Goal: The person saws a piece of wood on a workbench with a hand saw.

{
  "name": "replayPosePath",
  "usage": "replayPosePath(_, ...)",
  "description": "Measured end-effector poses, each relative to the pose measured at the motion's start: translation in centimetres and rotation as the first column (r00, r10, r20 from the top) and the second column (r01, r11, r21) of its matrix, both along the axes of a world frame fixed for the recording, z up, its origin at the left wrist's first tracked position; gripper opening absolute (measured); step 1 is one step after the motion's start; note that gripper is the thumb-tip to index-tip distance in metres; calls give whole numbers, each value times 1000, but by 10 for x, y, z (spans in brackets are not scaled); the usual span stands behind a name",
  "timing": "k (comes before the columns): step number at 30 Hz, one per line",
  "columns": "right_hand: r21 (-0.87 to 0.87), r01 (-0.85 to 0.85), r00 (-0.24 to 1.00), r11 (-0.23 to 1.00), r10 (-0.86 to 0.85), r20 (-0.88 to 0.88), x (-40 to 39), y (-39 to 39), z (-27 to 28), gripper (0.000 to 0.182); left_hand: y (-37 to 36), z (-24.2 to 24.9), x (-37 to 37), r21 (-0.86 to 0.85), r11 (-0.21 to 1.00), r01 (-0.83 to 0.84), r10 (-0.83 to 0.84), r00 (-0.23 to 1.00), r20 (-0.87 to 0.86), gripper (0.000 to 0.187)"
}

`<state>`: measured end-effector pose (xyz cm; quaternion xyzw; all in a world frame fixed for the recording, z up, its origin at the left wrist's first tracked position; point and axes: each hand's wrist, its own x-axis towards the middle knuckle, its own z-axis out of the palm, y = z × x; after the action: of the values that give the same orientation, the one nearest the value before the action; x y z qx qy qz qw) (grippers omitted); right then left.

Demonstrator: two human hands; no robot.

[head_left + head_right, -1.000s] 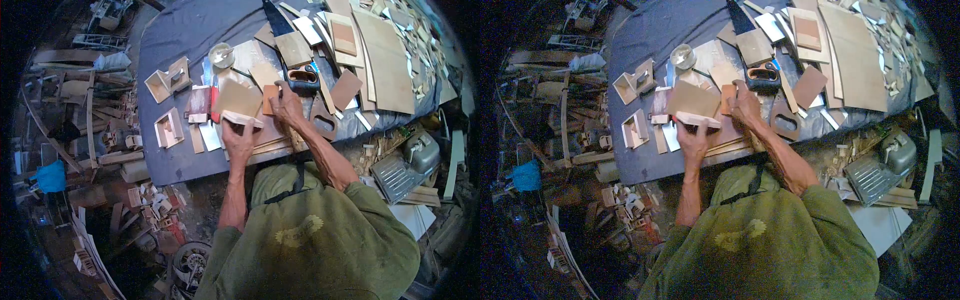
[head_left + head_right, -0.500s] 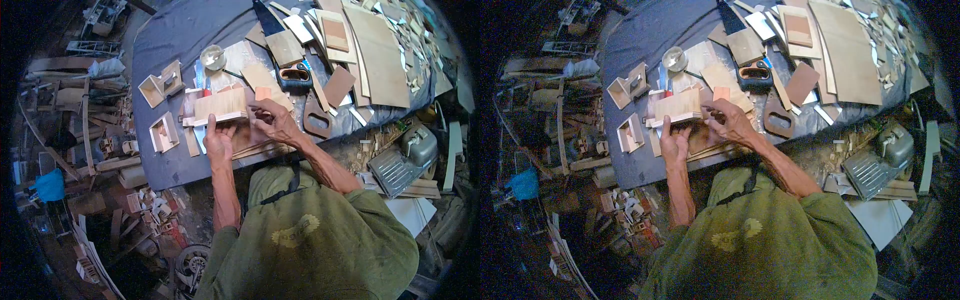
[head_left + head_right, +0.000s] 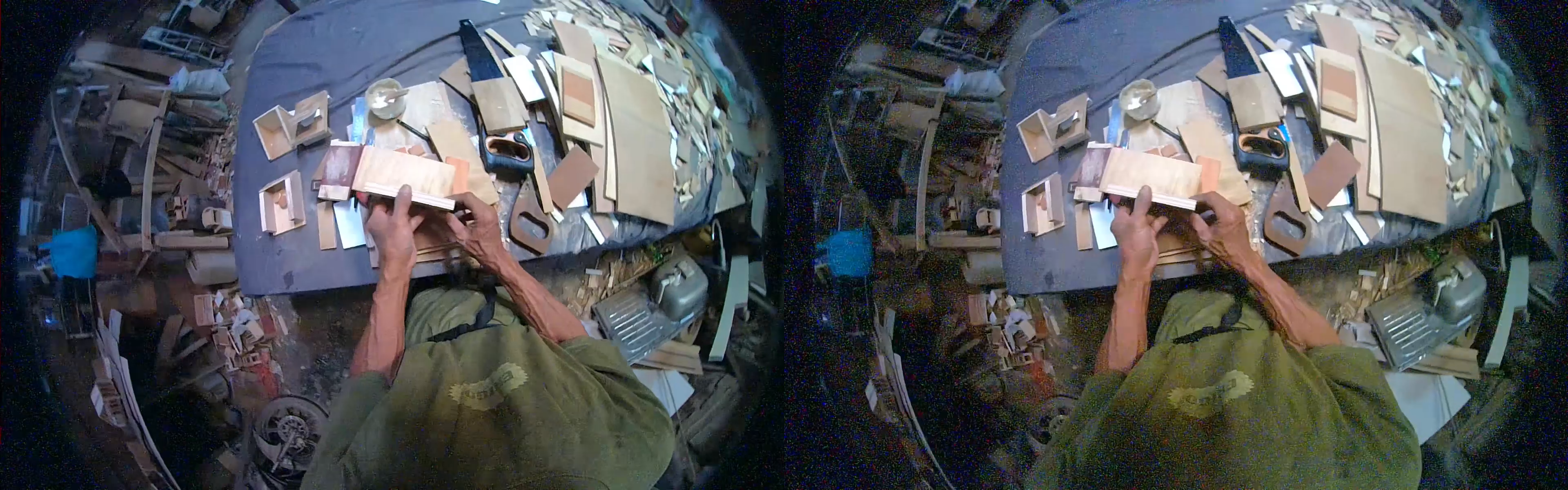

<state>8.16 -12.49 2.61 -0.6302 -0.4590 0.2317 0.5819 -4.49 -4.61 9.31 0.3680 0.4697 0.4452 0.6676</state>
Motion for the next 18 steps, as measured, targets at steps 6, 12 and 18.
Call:
replayPosePath(6, -76, -20, 1000, 997, 19, -13, 2, -3, -3, 19, -2, -1, -2, 12, 1000, 9, -8, 997, -82, 45)
replayPosePath(12, -33, -7, 992, 999, 12, 127, 1, -4, -9, 20, -1, -6, -5, 31, 999, 15, -12, 994, -108, 46)
replayPosePath(18, -74, -45, 973, 996, 61, 225, 1, -7, 1, 20, 1, -11, -12, 14, 999, 52, -51, 996, -73, 48)
